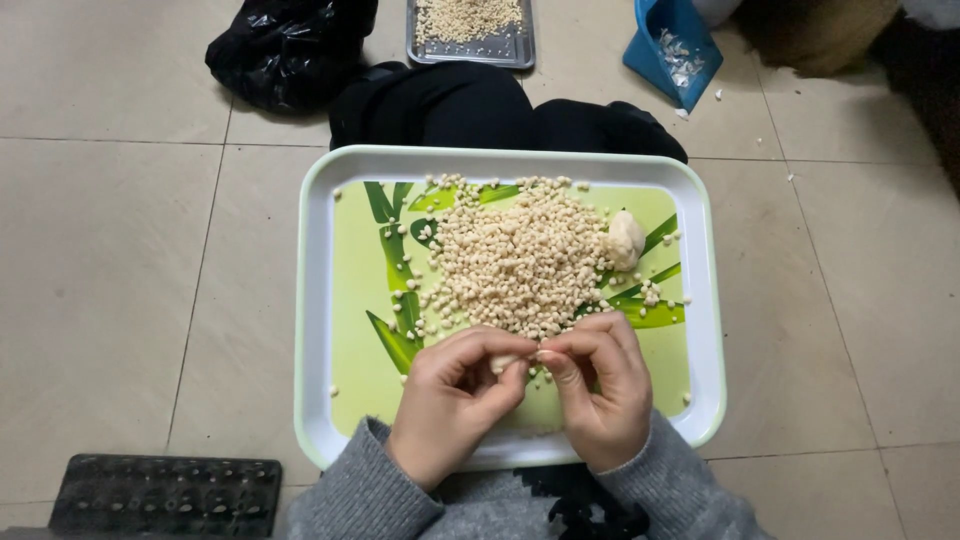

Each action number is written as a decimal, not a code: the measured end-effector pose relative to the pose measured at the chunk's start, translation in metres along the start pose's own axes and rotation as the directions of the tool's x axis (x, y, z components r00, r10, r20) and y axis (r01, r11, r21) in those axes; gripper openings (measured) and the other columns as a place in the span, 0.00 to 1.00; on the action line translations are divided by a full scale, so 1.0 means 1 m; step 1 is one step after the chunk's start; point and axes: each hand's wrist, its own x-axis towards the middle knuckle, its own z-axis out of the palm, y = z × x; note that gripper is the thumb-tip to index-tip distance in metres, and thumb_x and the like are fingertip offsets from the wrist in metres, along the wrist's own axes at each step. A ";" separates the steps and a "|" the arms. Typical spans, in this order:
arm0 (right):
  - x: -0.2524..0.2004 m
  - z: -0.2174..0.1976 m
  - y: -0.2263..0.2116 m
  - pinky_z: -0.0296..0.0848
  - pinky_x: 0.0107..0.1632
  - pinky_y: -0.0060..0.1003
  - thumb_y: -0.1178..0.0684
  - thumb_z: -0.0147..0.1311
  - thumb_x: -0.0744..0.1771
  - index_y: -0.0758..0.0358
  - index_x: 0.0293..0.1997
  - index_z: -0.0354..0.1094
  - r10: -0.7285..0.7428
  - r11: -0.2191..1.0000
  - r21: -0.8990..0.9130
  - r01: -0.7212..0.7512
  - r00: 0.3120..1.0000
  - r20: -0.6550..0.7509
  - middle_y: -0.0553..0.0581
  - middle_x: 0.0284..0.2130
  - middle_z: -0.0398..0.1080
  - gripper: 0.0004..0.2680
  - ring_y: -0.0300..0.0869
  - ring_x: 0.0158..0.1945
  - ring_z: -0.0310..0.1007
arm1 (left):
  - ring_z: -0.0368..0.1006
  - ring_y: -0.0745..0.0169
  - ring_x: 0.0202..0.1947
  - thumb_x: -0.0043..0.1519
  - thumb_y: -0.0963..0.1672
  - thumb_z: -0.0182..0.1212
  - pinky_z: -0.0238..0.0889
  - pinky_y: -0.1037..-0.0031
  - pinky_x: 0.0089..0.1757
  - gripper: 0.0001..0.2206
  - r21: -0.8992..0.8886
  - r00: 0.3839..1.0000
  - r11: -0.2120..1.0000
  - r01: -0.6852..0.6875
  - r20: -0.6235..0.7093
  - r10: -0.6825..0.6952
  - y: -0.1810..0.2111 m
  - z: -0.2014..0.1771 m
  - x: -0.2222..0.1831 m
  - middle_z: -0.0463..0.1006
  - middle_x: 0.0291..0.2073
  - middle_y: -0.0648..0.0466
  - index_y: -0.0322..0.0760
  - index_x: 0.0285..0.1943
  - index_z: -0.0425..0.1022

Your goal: Sorting small white items from a tray of grains while sitting on the floor

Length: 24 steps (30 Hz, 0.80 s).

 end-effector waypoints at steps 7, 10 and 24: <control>0.003 -0.001 -0.003 0.65 0.37 0.28 0.56 0.55 0.69 0.65 0.40 0.69 0.010 1.000 0.025 -0.010 1.000 -0.010 0.53 0.37 0.66 0.04 0.36 0.33 0.61 | 0.63 0.75 0.23 0.63 0.38 0.62 0.58 0.84 0.25 0.07 -0.092 0.992 0.988 0.125 -0.008 -0.126 0.006 -0.003 -0.001 0.78 0.28 0.58 0.30 0.47 0.82; 0.006 -0.001 -0.013 0.68 0.32 0.26 0.64 0.58 0.67 0.68 0.46 0.75 0.003 1.000 -0.013 -0.002 0.999 0.039 0.56 0.40 0.72 0.05 0.35 0.31 0.66 | 0.61 0.76 0.21 0.63 0.38 0.64 0.56 0.84 0.23 0.06 -0.058 0.997 0.995 0.080 0.008 -0.080 0.004 -0.002 -0.001 0.75 0.27 0.59 0.31 0.48 0.82; -0.004 -0.004 0.011 0.67 0.37 0.29 0.56 0.50 0.71 0.64 0.33 0.66 0.036 0.989 0.135 -0.056 0.988 0.151 0.52 0.29 0.68 0.07 0.37 0.31 0.64 | 0.62 0.75 0.21 0.61 0.35 0.58 0.57 0.84 0.23 0.10 -0.056 0.998 0.997 0.055 0.015 -0.054 0.004 -0.003 0.000 0.79 0.30 0.55 0.31 0.47 0.83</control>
